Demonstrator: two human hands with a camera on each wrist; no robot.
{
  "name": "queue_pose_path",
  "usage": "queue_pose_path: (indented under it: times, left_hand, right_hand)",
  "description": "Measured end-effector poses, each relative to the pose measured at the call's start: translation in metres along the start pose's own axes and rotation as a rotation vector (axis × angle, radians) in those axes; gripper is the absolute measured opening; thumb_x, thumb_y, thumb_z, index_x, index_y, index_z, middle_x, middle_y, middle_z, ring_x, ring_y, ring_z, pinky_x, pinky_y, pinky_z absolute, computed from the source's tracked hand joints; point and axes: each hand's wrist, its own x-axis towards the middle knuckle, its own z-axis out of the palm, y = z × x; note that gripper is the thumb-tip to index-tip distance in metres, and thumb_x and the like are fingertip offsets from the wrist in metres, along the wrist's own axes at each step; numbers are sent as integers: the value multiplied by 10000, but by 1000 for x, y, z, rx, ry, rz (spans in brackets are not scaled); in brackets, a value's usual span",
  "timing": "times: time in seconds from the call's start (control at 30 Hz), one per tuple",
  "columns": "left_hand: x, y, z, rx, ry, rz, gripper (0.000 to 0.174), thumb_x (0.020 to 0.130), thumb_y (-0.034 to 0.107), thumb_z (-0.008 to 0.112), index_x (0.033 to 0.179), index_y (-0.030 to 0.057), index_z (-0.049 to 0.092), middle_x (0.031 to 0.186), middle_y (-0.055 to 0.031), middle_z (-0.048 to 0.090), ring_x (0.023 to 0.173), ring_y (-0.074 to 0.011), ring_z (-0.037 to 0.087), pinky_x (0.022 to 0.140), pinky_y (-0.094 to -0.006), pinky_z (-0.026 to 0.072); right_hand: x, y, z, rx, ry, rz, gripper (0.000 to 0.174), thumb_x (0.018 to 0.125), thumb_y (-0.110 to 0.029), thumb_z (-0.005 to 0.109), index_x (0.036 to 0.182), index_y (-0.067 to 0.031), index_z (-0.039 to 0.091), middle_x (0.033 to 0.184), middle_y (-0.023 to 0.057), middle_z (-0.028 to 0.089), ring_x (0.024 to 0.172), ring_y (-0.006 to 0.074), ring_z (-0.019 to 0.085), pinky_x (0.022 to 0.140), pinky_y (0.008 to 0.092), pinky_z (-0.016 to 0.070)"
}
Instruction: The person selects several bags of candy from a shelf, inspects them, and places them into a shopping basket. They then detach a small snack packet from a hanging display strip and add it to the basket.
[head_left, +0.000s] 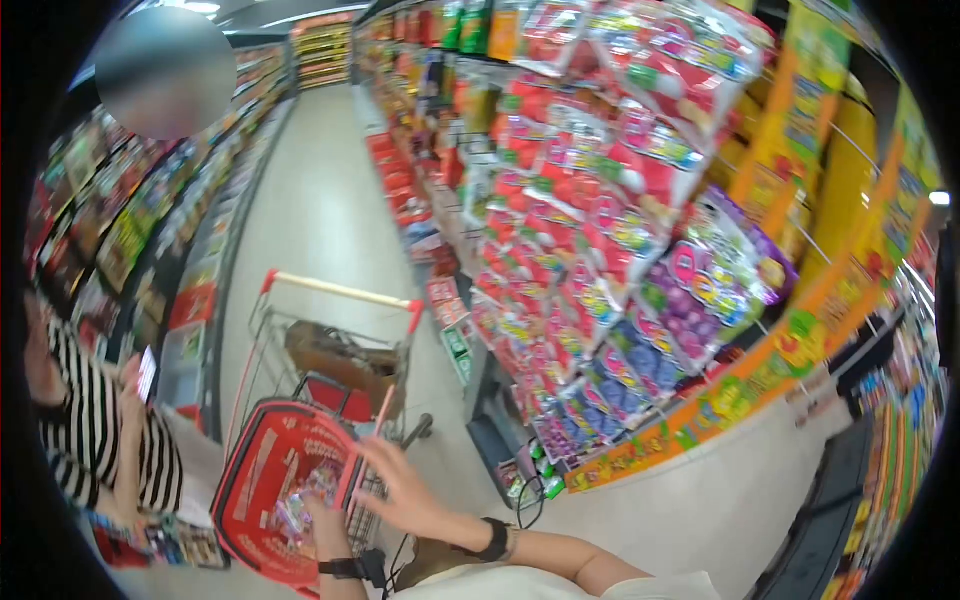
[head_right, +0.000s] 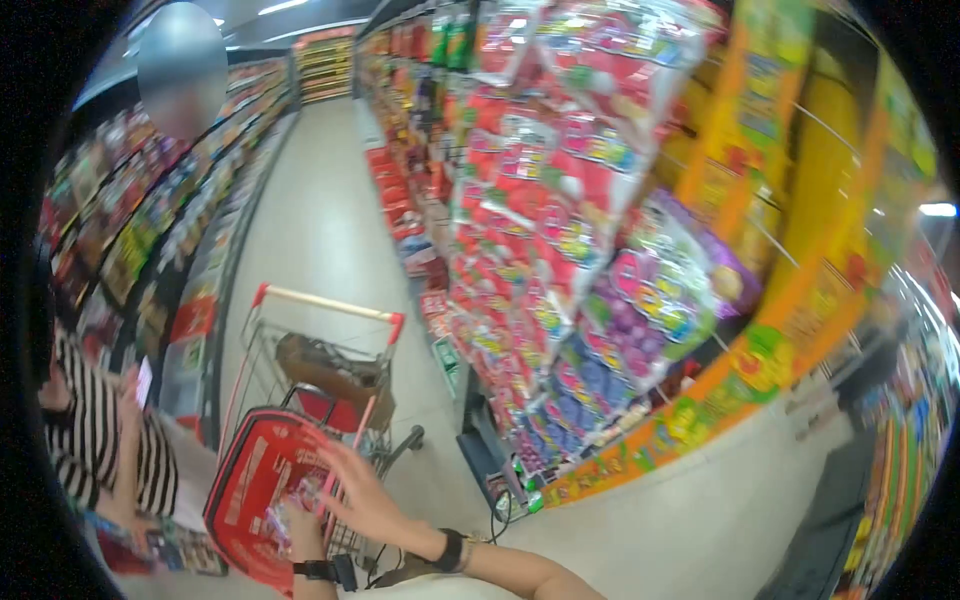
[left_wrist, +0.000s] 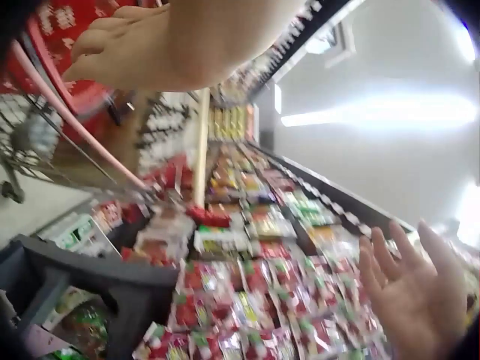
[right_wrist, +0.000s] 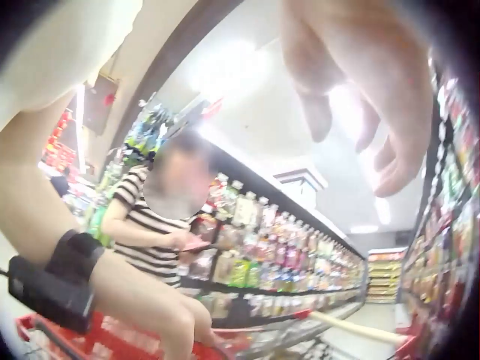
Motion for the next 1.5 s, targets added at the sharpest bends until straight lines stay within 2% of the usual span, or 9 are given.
queue_pose_path:
  times: [0.1,0.27,0.4,0.87,1.0,1.2,1.23,1.3,1.5]
  left_hand:
    - [24,-70,96,435,28,86,384,914,223,440,1269,76,448,1228,-97,518,1091,-209,525,884,-429,443]
    - [-164,-131,372,562,-1052,257,397,929,183,490,1280,7,432,1251,-99,502,1201,-213,463,981,-348,372]
    - [-215,-166,434,783,-1303,567,404,926,185,506,1284,10,434,1199,-90,486,1143,-188,467,943,-317,389]
    - [-251,-166,458,814,-1224,824,589,811,265,680,1269,0,420,1155,-133,431,1084,-242,442,891,-356,402]
    - [-265,-145,451,376,-1370,528,602,855,274,640,1301,-15,357,1229,-150,447,1169,-230,442,919,-358,401]
    - [-250,-114,414,89,-1397,-518,590,979,473,275,1303,-6,392,1192,-135,536,1079,-175,538,907,-282,429]
    - [-237,-116,407,265,-1326,-440,668,950,516,293,1360,-12,316,1345,-205,420,1216,-345,443,1010,-474,347]
    - [-224,-120,392,298,-1269,-393,655,955,507,287,1358,-9,320,1339,-197,428,1213,-334,447,1010,-464,348]
    - [-218,-111,367,231,-1163,-469,550,983,452,261,1317,32,383,1260,-125,512,1146,-220,513,962,-358,404]
  right_hand:
    - [-3,-33,-83,-223,354,3,423,765,-82,650,1165,-40,519,1254,158,456,1175,324,427,1002,413,337]
    - [-22,-91,-169,-663,927,-202,449,755,-91,626,1179,17,522,1320,206,369,1225,364,343,1015,442,282]
    - [-26,-108,-194,-673,999,-181,605,790,-123,613,1322,34,371,1424,230,242,1315,374,241,1059,455,216]
    - [-8,-129,-209,-700,943,-238,661,837,-199,582,1374,57,294,1421,250,248,1307,365,270,1062,443,220]
    - [-6,-149,-213,-713,804,-399,599,882,-306,507,1311,94,385,1374,261,341,1276,381,337,1040,442,266]
    - [-47,-118,-184,-650,635,-464,316,829,-165,563,1079,28,576,1174,216,519,1002,338,528,901,392,400]
    - [-50,-109,-180,-632,620,-448,316,829,-165,563,1079,28,576,1174,216,519,1002,338,528,901,392,400]
    - [-56,-95,-168,-550,974,-282,170,814,-77,580,968,-7,565,976,161,554,852,238,528,774,328,430]
    - [-56,-87,-151,306,826,37,200,870,-156,578,966,8,514,813,92,574,699,125,518,604,240,407]
